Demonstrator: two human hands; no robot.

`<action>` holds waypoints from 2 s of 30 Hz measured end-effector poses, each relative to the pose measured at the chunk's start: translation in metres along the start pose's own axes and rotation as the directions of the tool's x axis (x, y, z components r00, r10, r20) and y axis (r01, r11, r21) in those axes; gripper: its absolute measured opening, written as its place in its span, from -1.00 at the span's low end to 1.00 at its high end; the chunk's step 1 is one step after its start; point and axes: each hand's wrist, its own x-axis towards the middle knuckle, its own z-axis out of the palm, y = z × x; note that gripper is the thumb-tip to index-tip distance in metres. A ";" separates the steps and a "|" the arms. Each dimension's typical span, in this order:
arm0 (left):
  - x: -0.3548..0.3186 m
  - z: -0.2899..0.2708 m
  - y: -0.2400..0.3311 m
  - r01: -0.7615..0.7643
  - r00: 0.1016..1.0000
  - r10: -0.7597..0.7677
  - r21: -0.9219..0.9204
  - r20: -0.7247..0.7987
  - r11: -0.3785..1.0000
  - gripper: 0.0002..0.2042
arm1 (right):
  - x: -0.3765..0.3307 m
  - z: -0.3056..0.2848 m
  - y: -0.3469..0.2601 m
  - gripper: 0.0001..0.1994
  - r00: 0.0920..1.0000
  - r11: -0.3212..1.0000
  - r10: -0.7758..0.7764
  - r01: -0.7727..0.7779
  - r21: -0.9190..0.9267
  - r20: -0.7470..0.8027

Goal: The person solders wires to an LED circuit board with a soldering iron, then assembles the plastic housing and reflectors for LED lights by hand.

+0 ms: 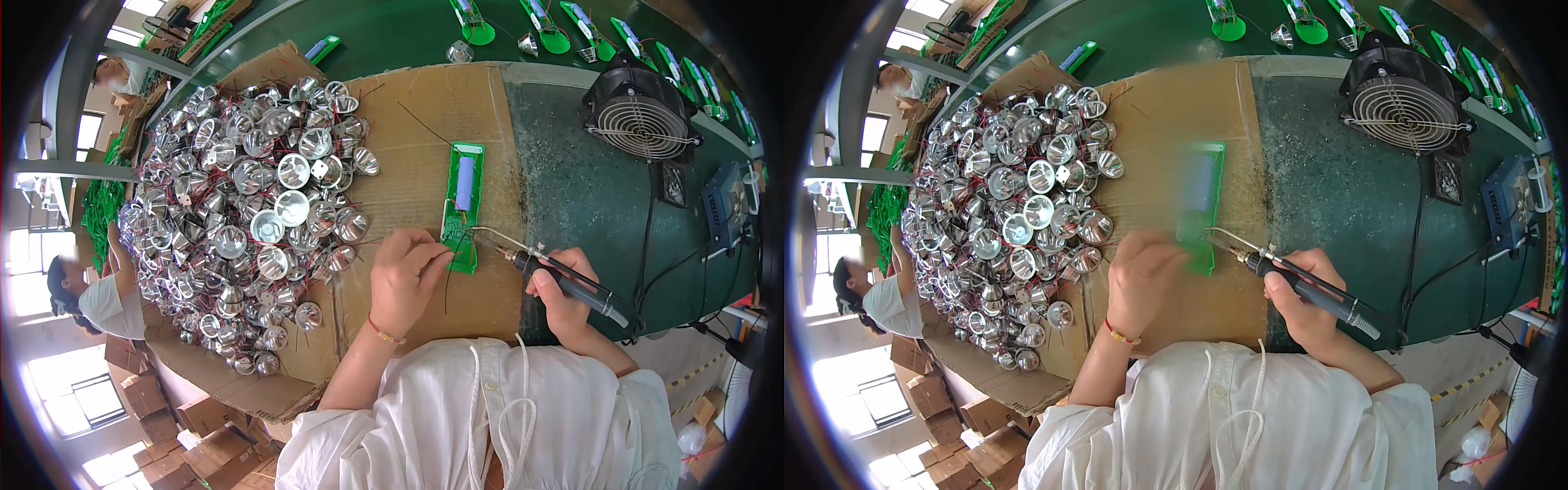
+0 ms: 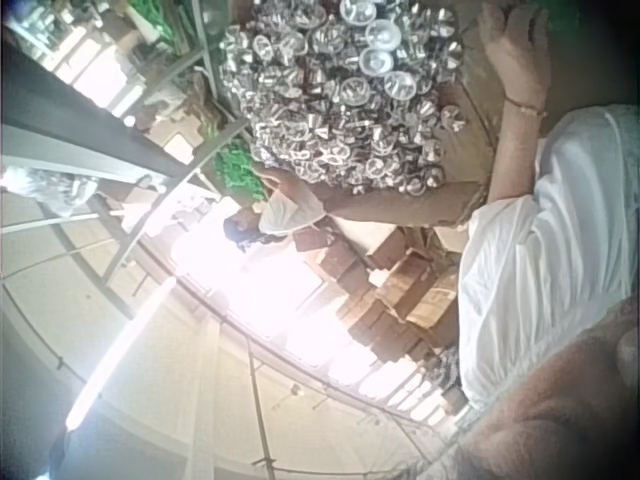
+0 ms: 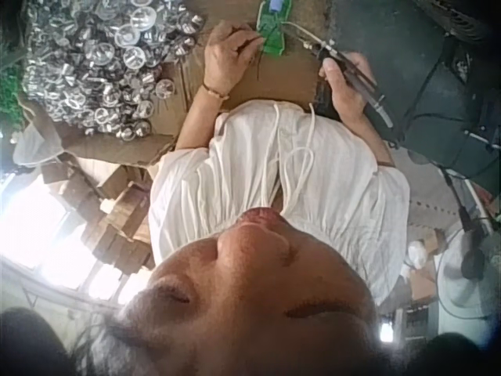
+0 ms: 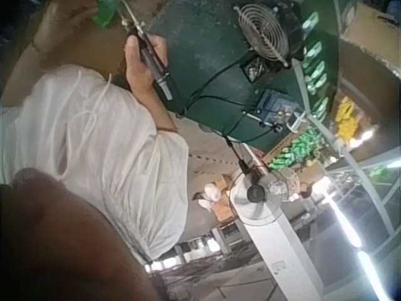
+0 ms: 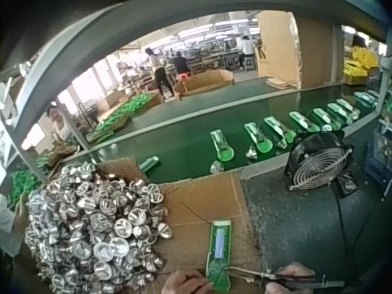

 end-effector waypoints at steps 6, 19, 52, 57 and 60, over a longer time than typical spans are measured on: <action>0.007 0.003 0.015 0.247 0.968 -0.249 -0.126 0.000 0.961 -0.94 | 0.000 -0.002 0.002 -0.83 0.993 0.986 -0.062 0.077 -0.148 0.099; 0.006 0.014 0.013 0.305 0.950 -0.308 -0.060 -0.047 0.950 -0.93 | -0.001 0.001 0.002 -0.85 0.994 0.989 -0.050 0.062 -0.131 0.093; 0.229 0.030 -0.089 0.102 0.982 -0.156 0.390 0.109 0.915 -0.83 | 0.026 -0.054 0.016 -0.89 0.957 0.999 0.042 -0.042 0.006 -0.287; 0.291 0.049 -0.139 0.185 0.983 -0.175 0.274 -0.060 0.944 -0.76 | 0.020 -0.054 0.024 -0.83 0.962 0.991 -0.010 -0.028 -0.133 -0.273; 0.311 0.033 -0.157 0.161 0.967 -0.037 0.493 -0.251 0.855 -0.59 | 0.022 -0.057 0.027 -0.82 0.958 0.995 -0.007 -0.022 -0.097 -0.286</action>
